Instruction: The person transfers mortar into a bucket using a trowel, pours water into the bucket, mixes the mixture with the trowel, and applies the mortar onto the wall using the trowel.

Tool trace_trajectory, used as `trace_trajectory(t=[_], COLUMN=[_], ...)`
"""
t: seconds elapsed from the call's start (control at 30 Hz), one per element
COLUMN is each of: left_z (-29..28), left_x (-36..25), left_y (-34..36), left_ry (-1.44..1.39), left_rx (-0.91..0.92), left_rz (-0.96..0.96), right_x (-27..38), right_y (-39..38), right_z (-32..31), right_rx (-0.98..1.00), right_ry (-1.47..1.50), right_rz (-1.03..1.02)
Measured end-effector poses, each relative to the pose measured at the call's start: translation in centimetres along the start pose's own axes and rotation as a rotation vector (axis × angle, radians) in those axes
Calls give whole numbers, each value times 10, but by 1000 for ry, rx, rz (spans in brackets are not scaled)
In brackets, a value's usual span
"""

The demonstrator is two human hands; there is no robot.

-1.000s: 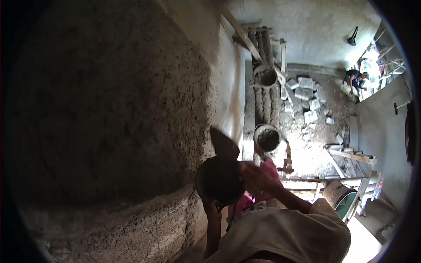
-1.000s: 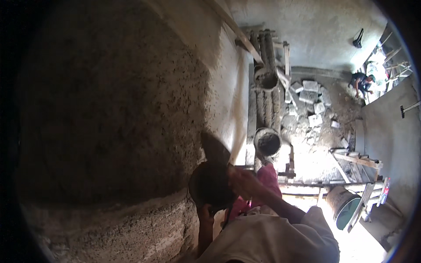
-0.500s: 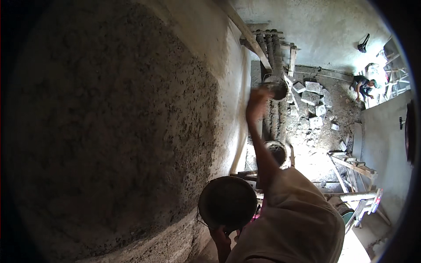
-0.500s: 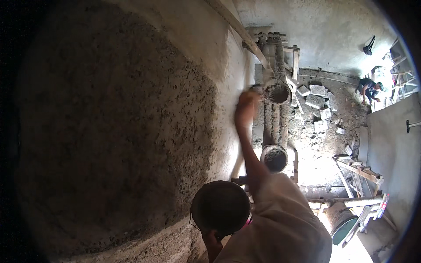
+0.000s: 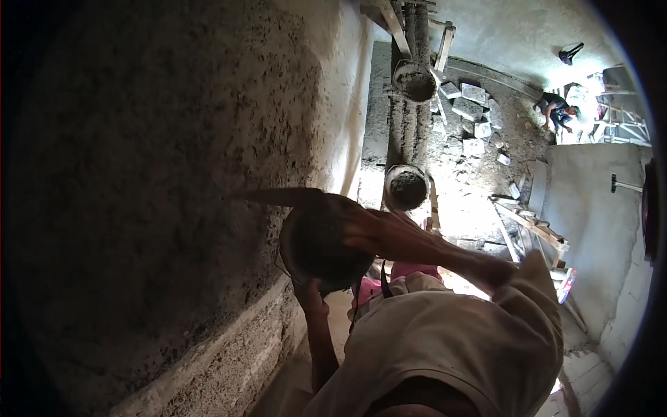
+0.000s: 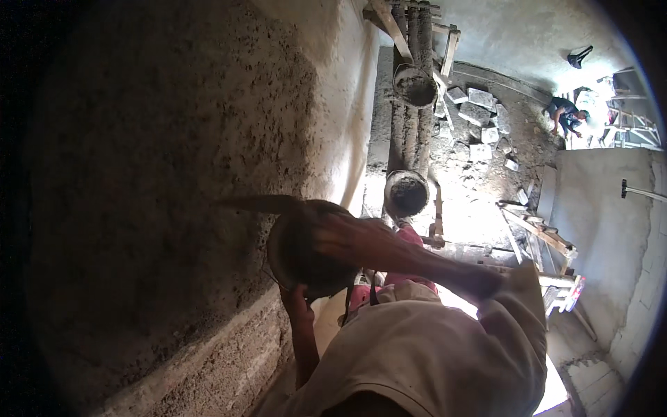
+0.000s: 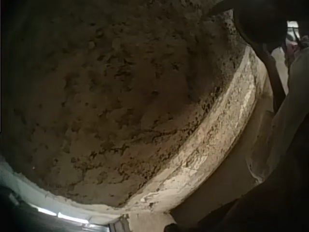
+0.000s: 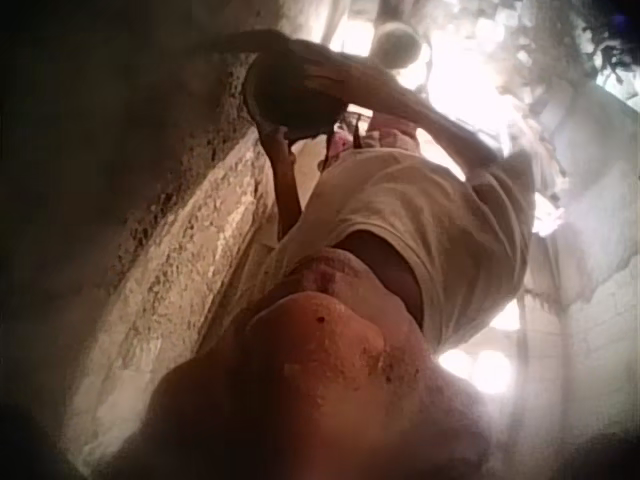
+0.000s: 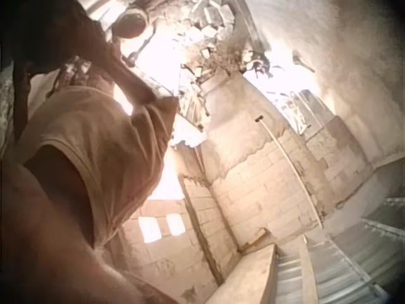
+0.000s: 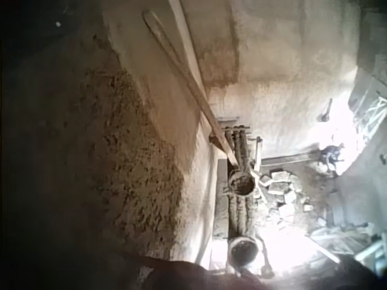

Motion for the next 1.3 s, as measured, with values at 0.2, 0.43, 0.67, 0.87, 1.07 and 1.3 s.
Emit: trace_trajectory(t=[0.2,0.43,0.67,0.87,1.07,1.3], left_z=[42,107,193,214,160,68], left_x=[-4,-6,25,33,59,58], left_y=[36,60,94,106,103,68], left_ry=[139,278,81,30,95,416], left_rx=[224,359,296,247,72,25], left_rz=[284,377,-31,-67,98,-187], right_x=[-120,-200,-199,-187,-275,-63], right_y=[-52,-35,-47,-9,109,281], right_z=[29,31,-15,-59,-81,-52], right_rx=[-30,48,-225,-834,-1391,-980], right_ry=[-433,272,816,830,164,487], right_rz=[456,550,618,565,670,8])
Point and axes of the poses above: each hand's wrist, its own y-axis towards the middle knuckle, its own z-axis out of the palm, x = y × z, the point moved 2 cm from there along y, towards the middle knuckle, and after that the axes turned 7 degrees about -x, right-handed, at the moved point
